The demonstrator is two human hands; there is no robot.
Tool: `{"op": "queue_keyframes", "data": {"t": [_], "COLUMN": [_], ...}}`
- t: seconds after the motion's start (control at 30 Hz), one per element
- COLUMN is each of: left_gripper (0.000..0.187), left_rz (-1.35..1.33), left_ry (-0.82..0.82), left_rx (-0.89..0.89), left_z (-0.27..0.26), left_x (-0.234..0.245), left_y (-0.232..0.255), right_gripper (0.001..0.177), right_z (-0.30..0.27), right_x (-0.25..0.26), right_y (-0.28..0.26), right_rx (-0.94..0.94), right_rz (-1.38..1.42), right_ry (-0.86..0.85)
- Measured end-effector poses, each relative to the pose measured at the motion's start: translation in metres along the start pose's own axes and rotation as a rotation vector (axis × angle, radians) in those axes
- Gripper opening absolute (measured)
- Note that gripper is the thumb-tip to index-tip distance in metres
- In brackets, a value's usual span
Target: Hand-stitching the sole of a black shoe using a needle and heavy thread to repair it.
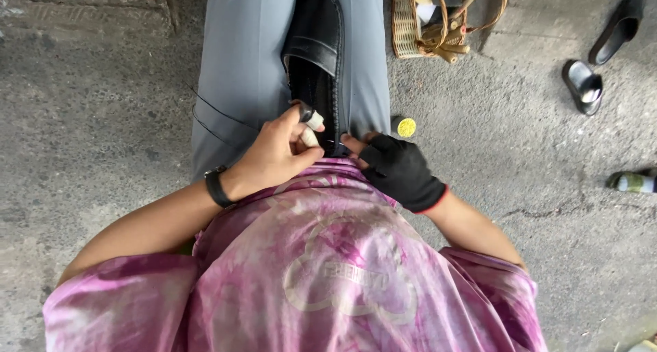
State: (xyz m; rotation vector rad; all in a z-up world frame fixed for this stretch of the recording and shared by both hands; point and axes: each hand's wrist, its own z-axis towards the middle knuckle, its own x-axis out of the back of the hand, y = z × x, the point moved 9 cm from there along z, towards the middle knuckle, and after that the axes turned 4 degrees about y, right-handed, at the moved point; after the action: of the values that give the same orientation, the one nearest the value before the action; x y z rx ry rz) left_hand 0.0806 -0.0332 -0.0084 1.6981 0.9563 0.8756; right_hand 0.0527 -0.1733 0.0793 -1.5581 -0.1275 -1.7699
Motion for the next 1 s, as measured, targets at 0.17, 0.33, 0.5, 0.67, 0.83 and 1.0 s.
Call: {"op": "queue_keyframes", "data": {"t": [0.17,0.33,0.5,0.67,0.83,1.0], "left_gripper": [0.026,0.023,0.034,0.067,0.065,0.029], "left_rz": [0.401,0.564,0.490,-0.049,-0.245,0.595], "left_ry": [0.133,0.114,0.041,-0.092,-0.100,0.162], "left_rx": [-0.510,-0.474,-0.248,0.066,0.162,-0.416], "left_z": [-0.001,-0.007,-0.008,-0.010,-0.008,-0.006], "left_x": [-0.028,-0.032,0.007,0.013,0.011,0.036], "left_y": [0.037,0.018,0.032,0.035,0.030,0.060], "right_gripper": [0.039,0.018,0.009,0.007,0.018,0.027], "right_z": [-0.004,-0.005,0.008,0.021,0.019,-0.019], "right_x": [0.039,0.013,-0.025,-0.032,-0.029,0.012], "right_y": [0.011,0.014,0.021,0.014,0.017,0.095], "right_rx": [-0.041,-0.100,-0.291,-0.341,-0.238,0.425], "right_rz": [-0.090,0.122,0.772,0.897,0.631,3.559], "right_ry": [-0.236,-0.312,0.002,-0.023,0.048,-0.449]}}
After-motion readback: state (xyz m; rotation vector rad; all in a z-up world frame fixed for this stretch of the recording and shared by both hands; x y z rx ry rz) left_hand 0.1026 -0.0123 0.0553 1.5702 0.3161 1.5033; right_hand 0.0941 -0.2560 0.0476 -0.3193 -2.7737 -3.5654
